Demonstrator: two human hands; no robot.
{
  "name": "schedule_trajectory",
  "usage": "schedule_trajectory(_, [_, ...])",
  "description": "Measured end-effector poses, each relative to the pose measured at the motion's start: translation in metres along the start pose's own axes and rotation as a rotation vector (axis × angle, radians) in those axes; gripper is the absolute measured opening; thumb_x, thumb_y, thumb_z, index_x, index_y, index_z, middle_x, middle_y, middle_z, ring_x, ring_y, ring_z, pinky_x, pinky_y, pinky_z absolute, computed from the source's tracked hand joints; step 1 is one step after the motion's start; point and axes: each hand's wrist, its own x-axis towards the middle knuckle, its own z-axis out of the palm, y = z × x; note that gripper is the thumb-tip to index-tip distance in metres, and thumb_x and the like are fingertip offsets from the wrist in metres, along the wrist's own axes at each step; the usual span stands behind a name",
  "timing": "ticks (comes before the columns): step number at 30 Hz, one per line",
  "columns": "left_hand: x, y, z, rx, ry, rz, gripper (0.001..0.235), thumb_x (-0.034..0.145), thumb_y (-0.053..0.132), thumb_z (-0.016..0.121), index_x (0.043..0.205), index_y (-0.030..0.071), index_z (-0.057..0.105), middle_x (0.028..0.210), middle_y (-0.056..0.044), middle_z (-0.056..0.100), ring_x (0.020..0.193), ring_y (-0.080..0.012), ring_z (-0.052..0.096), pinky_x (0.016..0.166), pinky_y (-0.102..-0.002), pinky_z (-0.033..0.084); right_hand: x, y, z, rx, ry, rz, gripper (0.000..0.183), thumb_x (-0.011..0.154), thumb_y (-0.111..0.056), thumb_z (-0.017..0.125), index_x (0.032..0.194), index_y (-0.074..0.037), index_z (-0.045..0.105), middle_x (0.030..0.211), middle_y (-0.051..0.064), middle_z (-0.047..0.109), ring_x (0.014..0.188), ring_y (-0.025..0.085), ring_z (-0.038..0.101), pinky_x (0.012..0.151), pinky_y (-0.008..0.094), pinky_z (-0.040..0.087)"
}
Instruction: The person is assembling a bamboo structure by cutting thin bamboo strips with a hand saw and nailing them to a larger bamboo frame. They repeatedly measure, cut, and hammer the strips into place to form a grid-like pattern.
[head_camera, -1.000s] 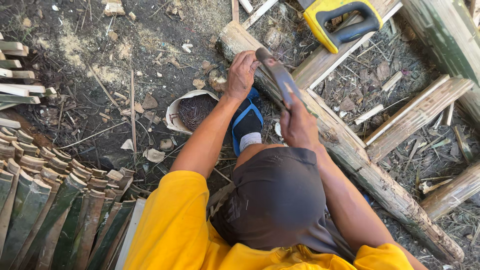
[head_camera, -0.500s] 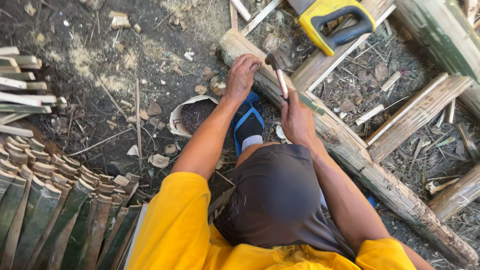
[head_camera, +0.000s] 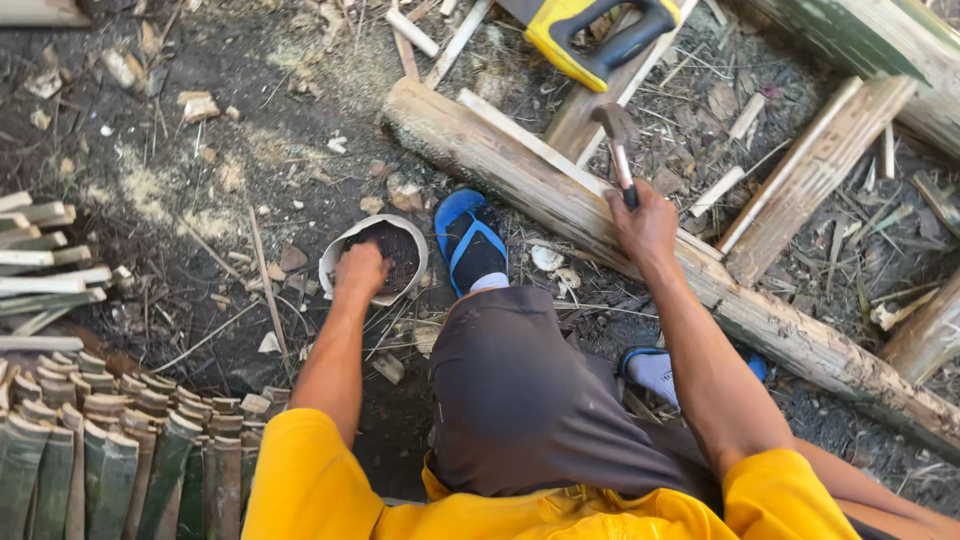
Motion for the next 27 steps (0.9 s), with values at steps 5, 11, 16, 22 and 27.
schedule_trajectory(5, [0.005,0.018,0.005,0.113,-0.012,0.036,0.03,0.088,0.025,0.068,0.106,0.002,0.074,0.114,-0.025,0.072,0.107,-0.0442,0.069,0.091,-0.053,0.056,0.002,-0.013,0.009,0.116,-0.017,0.067,0.03,0.091,-0.033,0.079,0.113,-0.012,0.075,0.068,0.016,0.061,0.063,0.031,0.063,0.064,0.045,0.05])
schedule_trajectory(11, [0.0,0.02,0.009,0.18,0.061,0.043,0.023,0.096,0.017,0.058,0.1,0.006,0.077,0.108,-0.024,0.076,0.102,-0.0423,0.074,0.089,-0.053,0.059,-0.001,-0.015,0.017,0.174,0.026,-0.105,0.031,0.086,-0.022,0.082,0.112,-0.01,0.073,0.098,0.012,0.067,0.087,0.026,0.064,0.079,0.039,0.052])
schedule_trajectory(16, [-0.011,0.031,-0.007,0.123,0.028,0.054,0.027,0.09,0.027,0.065,0.1,0.004,0.074,0.104,-0.026,0.073,0.1,-0.0441,0.071,0.087,-0.053,0.058,-0.006,-0.012,0.016,0.34,-0.164,0.061,0.035,0.079,-0.021,0.088,0.108,-0.01,0.073,0.091,0.007,0.067,0.087,0.02,0.064,0.081,0.034,0.051])
schedule_trajectory(22, [-0.061,0.062,-0.09,0.075,0.042,0.154,0.03,0.089,0.022,0.069,0.115,0.008,0.068,0.1,-0.025,0.073,0.095,-0.0446,0.07,0.084,-0.053,0.055,-0.009,0.017,0.037,0.429,-0.113,-0.126,0.028,0.079,-0.011,0.081,0.106,-0.009,0.074,0.094,0.004,0.069,0.09,0.018,0.064,0.085,0.033,0.05])
schedule_trajectory(27, [-0.079,0.156,-0.146,-0.469,0.215,0.635,0.018,0.097,0.022,0.067,0.111,0.011,0.07,0.103,-0.012,0.076,0.094,-0.0325,0.074,0.082,-0.042,0.057,-0.015,0.004,0.04,0.458,-0.107,0.008,0.033,0.081,-0.012,0.083,0.109,-0.008,0.066,0.093,0.008,0.064,0.087,0.017,0.059,0.081,0.033,0.049])
